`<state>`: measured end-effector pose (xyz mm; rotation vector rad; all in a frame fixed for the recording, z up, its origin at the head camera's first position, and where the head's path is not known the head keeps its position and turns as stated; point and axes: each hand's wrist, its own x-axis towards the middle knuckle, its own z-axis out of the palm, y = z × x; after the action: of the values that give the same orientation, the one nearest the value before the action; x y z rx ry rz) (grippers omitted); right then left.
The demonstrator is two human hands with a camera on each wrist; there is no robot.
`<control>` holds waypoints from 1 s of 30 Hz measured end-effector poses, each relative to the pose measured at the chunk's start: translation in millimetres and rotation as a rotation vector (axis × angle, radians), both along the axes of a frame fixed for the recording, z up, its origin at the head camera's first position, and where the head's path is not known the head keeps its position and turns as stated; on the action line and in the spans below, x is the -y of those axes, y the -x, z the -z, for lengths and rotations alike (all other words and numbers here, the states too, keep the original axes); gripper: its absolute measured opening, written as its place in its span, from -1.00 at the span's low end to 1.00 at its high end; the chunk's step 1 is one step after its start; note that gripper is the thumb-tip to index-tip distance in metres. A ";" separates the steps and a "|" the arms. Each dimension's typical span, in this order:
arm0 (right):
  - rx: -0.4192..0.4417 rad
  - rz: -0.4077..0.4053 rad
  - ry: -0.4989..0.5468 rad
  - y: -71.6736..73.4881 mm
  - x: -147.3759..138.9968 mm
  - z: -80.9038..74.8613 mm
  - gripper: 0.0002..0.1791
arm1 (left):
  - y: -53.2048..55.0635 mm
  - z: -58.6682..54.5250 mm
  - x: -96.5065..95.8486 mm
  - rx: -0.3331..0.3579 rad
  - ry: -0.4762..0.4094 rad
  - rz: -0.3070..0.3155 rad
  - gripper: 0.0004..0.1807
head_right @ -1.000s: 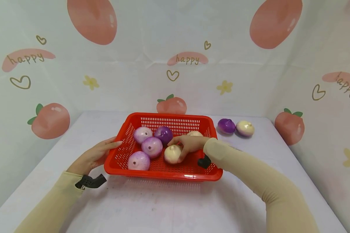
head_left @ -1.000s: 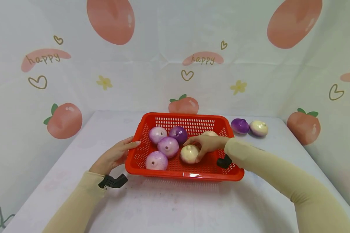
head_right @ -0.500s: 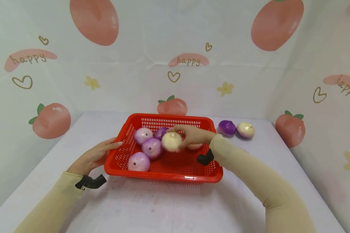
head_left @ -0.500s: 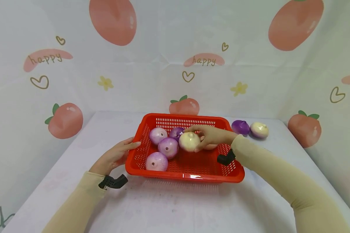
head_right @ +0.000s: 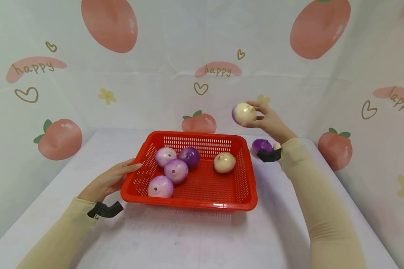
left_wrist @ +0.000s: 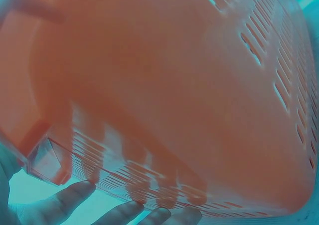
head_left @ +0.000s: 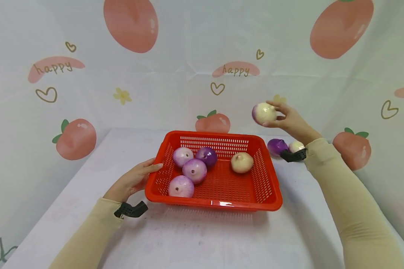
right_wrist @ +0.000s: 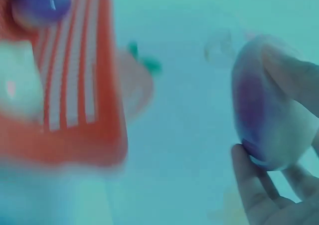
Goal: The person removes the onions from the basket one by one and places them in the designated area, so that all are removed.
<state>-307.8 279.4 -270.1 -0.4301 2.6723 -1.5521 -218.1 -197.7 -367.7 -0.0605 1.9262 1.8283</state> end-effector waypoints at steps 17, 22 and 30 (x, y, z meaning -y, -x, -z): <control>0.074 0.528 0.339 -21.7 -127.1 54.8 0.04 | 0.4 1.1 -0.5 -0.004 -0.001 -0.005 -0.26; 0.080 0.601 0.552 -34.0 -136.3 69.1 0.01 | 0.6 1.3 -0.6 -0.002 -0.005 -0.010 -0.26; 0.105 0.736 0.513 -44.7 -144.9 97.7 -0.14 | -0.6 1.5 -1.3 -0.003 0.014 -0.023 -0.26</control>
<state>-263.1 424.3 -367.8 0.7119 2.4368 -2.3493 -217.5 -196.4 -369.1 -0.0850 1.9484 1.8308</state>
